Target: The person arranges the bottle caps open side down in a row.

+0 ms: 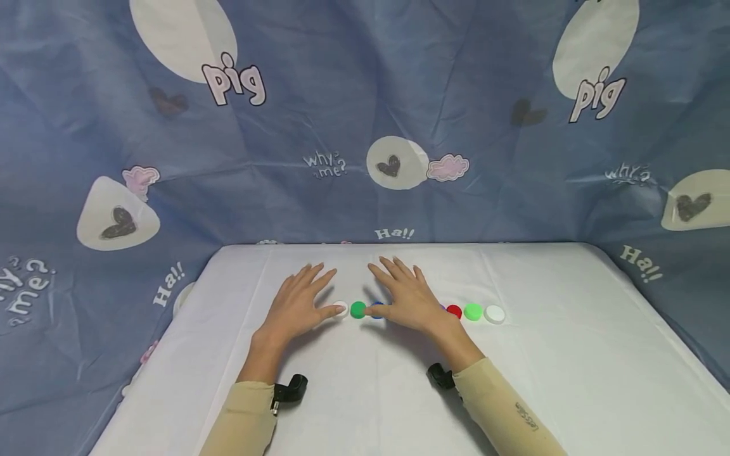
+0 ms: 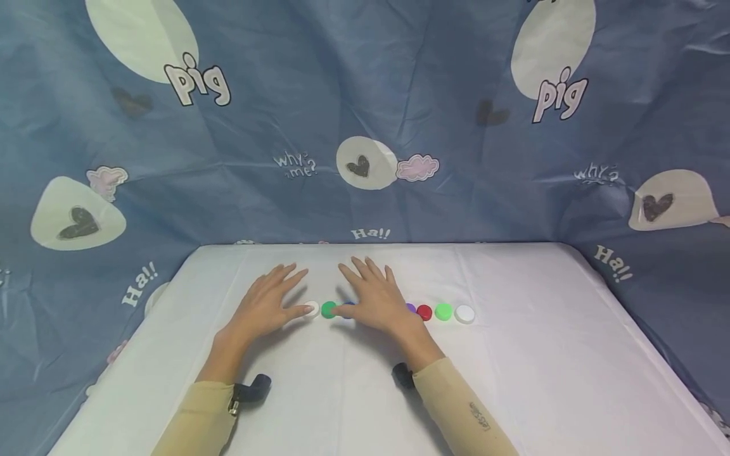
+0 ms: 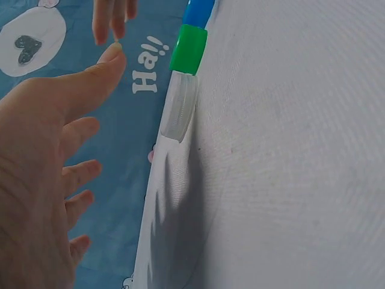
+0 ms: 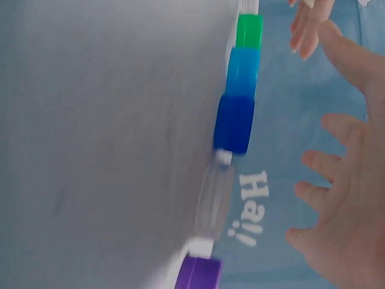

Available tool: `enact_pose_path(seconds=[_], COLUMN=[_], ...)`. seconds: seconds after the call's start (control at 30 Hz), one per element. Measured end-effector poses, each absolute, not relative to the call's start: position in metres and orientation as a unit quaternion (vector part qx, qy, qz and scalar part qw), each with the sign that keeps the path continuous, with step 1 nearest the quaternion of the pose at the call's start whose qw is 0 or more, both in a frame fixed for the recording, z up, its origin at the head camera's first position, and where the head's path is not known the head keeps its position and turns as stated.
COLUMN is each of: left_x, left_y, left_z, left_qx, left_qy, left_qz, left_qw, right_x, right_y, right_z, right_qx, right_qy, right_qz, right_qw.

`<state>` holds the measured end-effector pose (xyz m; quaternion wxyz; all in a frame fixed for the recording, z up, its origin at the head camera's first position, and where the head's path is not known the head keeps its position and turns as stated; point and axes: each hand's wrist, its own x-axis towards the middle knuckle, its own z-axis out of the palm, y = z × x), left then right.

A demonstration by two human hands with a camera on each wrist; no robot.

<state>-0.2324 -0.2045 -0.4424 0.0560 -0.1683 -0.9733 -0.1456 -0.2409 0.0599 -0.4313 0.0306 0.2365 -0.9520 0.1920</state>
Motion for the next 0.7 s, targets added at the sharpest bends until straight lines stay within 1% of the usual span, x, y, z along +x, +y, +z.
enact_pose_path(seconds=[0.3, 0.53, 0.7], left_x=[-0.231, -0.229, -0.228], left_y=[-0.204, -0.206, -0.211], left_z=[-0.443, -0.443, -0.445], left_qx=[-0.149, -0.139, -0.129], left_qy=[-0.976, -0.978, -0.979], left_qz=[-0.148, -0.151, -0.149], left_qw=[0.049, 0.047, 0.051], right_x=[-0.241, -0.242, -0.243], right_y=[0.091, 0.113, 0.126], right_z=[-0.433, -0.433, -0.434], right_qx=[0.212, 0.192, 0.188], right_qy=[-0.957, -0.961, -0.964], right_qz=[0.196, 0.194, 0.179], right_qw=[0.040, 0.038, 0.050])
